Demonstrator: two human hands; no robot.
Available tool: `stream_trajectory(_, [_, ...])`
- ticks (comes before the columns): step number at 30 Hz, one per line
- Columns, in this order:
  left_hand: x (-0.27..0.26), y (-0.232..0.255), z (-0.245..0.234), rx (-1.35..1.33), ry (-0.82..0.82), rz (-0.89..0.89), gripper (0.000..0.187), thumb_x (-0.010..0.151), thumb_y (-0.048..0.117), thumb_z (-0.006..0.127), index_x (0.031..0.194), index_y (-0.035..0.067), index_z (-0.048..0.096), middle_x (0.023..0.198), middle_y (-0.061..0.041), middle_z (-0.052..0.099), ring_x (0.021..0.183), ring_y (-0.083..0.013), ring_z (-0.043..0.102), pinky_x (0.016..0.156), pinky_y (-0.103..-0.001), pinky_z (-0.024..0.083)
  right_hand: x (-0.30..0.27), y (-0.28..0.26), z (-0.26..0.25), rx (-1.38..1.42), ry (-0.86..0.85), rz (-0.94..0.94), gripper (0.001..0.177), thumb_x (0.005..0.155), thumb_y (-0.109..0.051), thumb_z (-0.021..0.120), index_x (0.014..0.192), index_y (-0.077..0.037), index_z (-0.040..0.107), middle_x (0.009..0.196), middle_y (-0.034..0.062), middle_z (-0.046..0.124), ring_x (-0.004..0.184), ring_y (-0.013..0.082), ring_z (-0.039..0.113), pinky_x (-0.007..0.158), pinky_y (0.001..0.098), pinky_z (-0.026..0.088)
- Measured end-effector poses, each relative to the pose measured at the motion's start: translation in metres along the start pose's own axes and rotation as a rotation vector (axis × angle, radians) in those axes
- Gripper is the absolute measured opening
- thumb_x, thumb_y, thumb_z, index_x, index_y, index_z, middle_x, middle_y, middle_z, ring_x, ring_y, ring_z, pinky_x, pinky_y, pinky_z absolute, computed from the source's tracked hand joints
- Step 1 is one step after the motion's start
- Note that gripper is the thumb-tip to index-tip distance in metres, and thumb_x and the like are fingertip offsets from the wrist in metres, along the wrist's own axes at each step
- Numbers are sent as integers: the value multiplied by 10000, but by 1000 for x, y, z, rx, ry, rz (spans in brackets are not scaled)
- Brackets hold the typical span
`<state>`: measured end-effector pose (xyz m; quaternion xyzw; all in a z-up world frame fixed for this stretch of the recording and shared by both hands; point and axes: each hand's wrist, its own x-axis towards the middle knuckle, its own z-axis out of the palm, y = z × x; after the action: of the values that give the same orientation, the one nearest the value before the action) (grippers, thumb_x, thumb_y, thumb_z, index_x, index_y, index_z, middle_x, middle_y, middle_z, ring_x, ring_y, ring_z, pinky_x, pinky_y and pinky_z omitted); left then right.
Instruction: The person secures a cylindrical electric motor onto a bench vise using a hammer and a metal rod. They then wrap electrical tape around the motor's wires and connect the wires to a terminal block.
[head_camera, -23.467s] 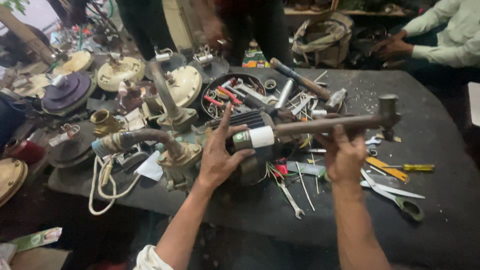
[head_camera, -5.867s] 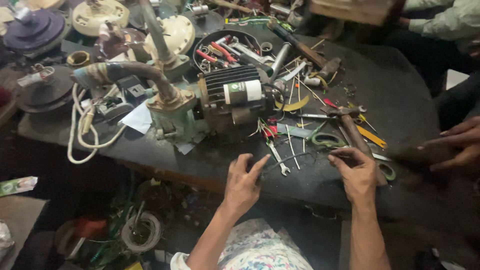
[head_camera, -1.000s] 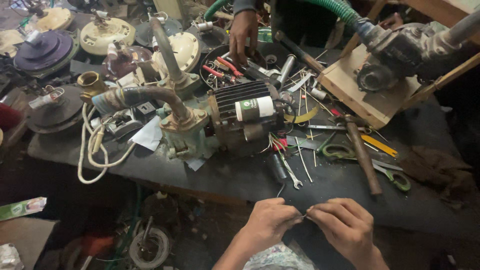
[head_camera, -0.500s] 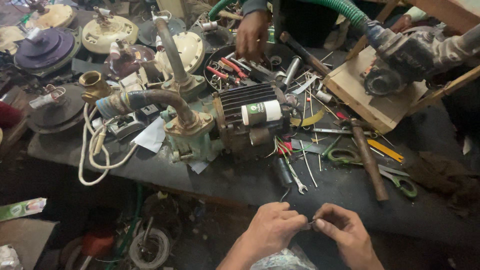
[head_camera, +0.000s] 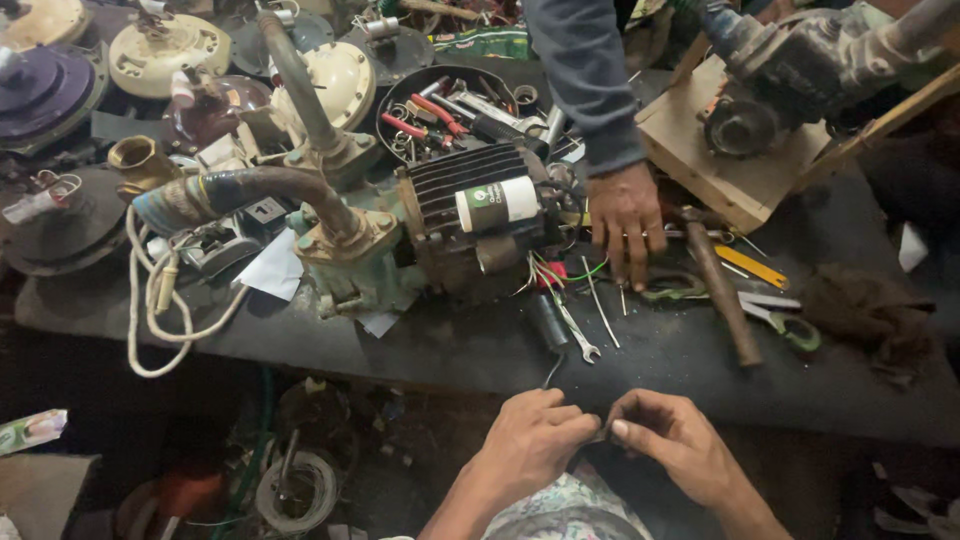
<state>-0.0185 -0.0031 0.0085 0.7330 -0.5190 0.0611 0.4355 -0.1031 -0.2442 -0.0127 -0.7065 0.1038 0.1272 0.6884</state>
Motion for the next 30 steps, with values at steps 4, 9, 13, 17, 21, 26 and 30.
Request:
stream_trajectory(4, [0, 0, 1, 28, 29, 51, 205, 803, 82, 720, 1001, 99, 673, 797, -5, 603, 743, -244, 570, 679, -386, 457, 7, 7, 1, 355, -141, 33, 188, 898, -172, 723, 945, 7, 689, 782, 31, 648, 710, 132, 593, 655, 306, 504])
stream_trajectory(9, [2, -6, 3, -120, -9, -3, 186, 793, 68, 732, 974, 99, 705, 810, -37, 679, 711, -267, 598, 658, -383, 456, 0, -1, 14, 393, -53, -76, 166, 950, -152, 685, 933, 13, 700, 785, 53, 672, 714, 149, 614, 666, 309, 508])
stream_trajectory(13, [3, -7, -4, -225, 25, -86, 171, 805, 51, 728, 974, 74, 716, 827, -60, 711, 696, -279, 596, 660, -370, 476, -12, -36, 26, -471, 329, -594, 135, 827, -78, 731, 956, -41, 715, 880, 61, 720, 803, 187, 688, 704, 308, 545])
stream_trajectory(17, [6, 0, -9, -269, 53, -105, 130, 858, 55, 710, 988, 67, 714, 795, -60, 688, 715, -272, 609, 669, -371, 485, -15, -66, 39, -958, 424, -1047, 274, 748, -106, 852, 966, -85, 686, 928, 28, 722, 834, 227, 712, 709, 337, 561])
stream_trajectory(21, [8, 2, -14, -283, 54, -128, 76, 897, 92, 707, 968, 66, 718, 747, -57, 674, 710, -264, 618, 657, -369, 483, -12, -77, 44, -1067, 447, -1141, 241, 748, -88, 853, 931, -95, 697, 920, -1, 729, 810, 203, 710, 683, 326, 562])
stream_trajectory(26, [9, 2, -15, -276, 52, -133, 75, 923, 118, 703, 971, 63, 721, 733, -60, 669, 704, -260, 619, 654, -370, 483, -12, -73, 40, -1079, 434, -1177, 214, 769, -97, 839, 931, -72, 701, 922, 19, 727, 801, 219, 702, 691, 340, 568])
stream_trajectory(30, [10, 1, -15, -243, 59, -95, 94, 890, 94, 711, 978, 61, 719, 780, -77, 682, 721, -273, 616, 662, -372, 486, -11, -58, 36, -885, 381, -914, 109, 827, -109, 760, 904, -71, 694, 866, 42, 711, 800, 204, 689, 703, 323, 534])
